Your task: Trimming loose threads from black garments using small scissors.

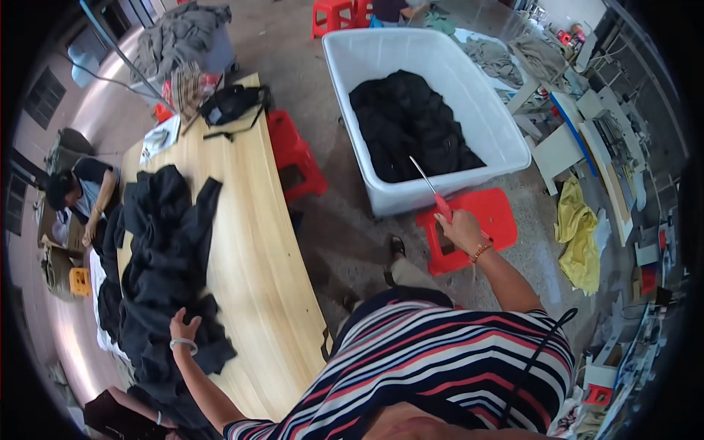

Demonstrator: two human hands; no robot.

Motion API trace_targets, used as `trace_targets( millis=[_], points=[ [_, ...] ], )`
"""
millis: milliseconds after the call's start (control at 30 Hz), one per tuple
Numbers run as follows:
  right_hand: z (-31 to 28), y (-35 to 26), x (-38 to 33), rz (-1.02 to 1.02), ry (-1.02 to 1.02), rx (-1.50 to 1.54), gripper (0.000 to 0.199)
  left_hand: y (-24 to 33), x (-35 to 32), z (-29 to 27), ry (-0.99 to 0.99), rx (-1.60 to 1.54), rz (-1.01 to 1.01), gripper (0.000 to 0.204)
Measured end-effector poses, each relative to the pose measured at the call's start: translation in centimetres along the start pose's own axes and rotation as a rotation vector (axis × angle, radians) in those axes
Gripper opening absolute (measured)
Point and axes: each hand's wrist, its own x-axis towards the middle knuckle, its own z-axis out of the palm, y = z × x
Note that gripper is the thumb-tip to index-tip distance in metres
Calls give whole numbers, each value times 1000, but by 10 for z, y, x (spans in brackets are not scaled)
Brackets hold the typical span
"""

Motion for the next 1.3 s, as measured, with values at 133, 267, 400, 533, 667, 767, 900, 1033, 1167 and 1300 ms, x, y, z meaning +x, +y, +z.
trace_targets(
  millis=[133,267,400,533,667,767,900,1033,1167,1300],
  points=[
    [-11,57,31,222,-55,508,45,134,29,-5,-77,-319,193,64],
    [-18,120,90,358,-98,695,38,290,75,-7,-202,-428,442,57],
    [-30,184,185,489,-155,763,40,481,103,9,-371,-604,605,53],
    [10,297,287,635,-220,654,43,665,131,72,-561,-486,660,52],
    [62,393,337,750,-432,322,44,809,155,157,-717,-178,742,56],
    [89,435,362,694,-744,169,44,864,173,232,-817,-203,741,58],
    [110,460,382,456,-903,-190,47,870,222,359,-796,-354,518,69],
    [160,477,384,182,-978,-381,41,846,293,446,-687,-576,108,95],
    [196,473,397,152,-1066,-638,36,842,347,485,-430,-452,2,124],
    [212,479,429,176,-798,-551,48,828,391,524,-417,-627,-211,128]
  ],
)
